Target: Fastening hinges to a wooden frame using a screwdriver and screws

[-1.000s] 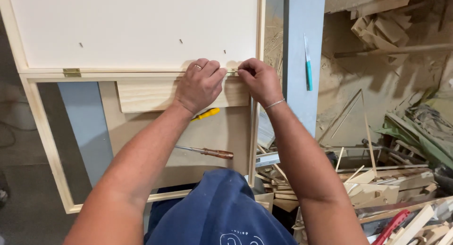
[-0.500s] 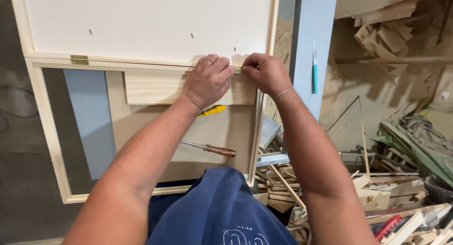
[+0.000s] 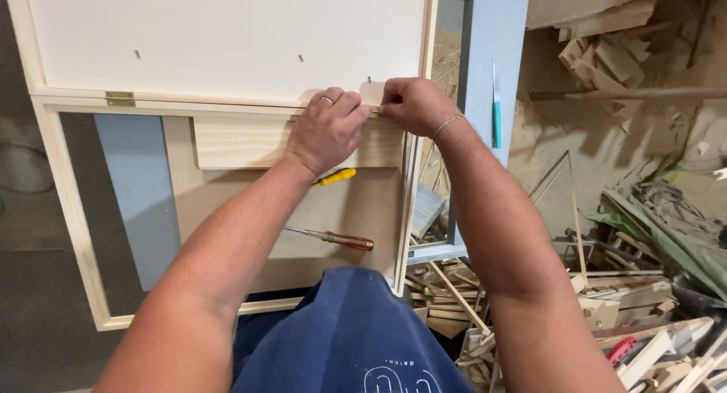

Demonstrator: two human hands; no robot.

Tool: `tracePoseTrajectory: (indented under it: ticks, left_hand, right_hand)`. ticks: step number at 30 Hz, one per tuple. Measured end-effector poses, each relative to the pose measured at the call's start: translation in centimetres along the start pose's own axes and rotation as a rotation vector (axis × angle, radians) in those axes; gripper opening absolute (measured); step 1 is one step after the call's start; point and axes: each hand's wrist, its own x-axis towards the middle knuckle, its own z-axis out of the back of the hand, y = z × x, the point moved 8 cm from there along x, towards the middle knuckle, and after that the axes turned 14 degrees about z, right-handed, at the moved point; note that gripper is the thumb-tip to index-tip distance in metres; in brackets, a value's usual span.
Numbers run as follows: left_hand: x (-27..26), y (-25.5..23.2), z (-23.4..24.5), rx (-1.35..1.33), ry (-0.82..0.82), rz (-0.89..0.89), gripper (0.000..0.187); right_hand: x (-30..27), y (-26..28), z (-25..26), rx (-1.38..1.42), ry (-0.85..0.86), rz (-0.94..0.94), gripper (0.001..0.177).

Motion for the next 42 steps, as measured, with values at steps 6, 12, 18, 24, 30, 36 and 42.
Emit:
tracePoseTrajectory:
  ticks: [6, 12, 18, 24, 30, 36, 42]
  left_hand:
    - [0.2, -0.1, 0.1, 0.004, 0.005, 0.000, 0.014]
    - [0.2, -0.3, 0.2, -0.025, 0.016, -0.011, 0.008]
    - [0.8, -0.7, 1.2, 0.018, -0.023, -0.021, 0.012]
    - [0.0, -0.3, 0.5, 0.059, -0.037, -0.013, 0.012]
    - [-0.5, -0.2, -0.3, 0.095, 0.029, -0.017, 0.016]
    - [-0.4, 0.1, -0.6, 0.073, 0.064, 0.019, 0.015]
    - [-0.6, 0.2, -0.8, 0.070, 0.051, 0.016, 0.015]
  right_hand:
    - [0.2, -0.3, -0.2, -0.020, 0.033, -0.027, 0.016]
    - [-1.9, 2.1, 2.0, 0.272, -0.018, -0.070, 0.039]
    - [-10.3, 2.2, -1.7, 0.287, -0.487, -0.293, 0.025]
    - [-14.9, 11.7, -9.7, 0.086, -0.262, 0.188, 0.026]
    - [-16.7, 13.4, -12.8, -0.140, -0.090, 0.298, 0.040]
    - [-14.9, 11.6, -12.4, -0.100, -0.018, 0.205, 0.035]
    - [-13.4, 11.5, -10.4, -0.159, -0.072, 0.185, 0.032]
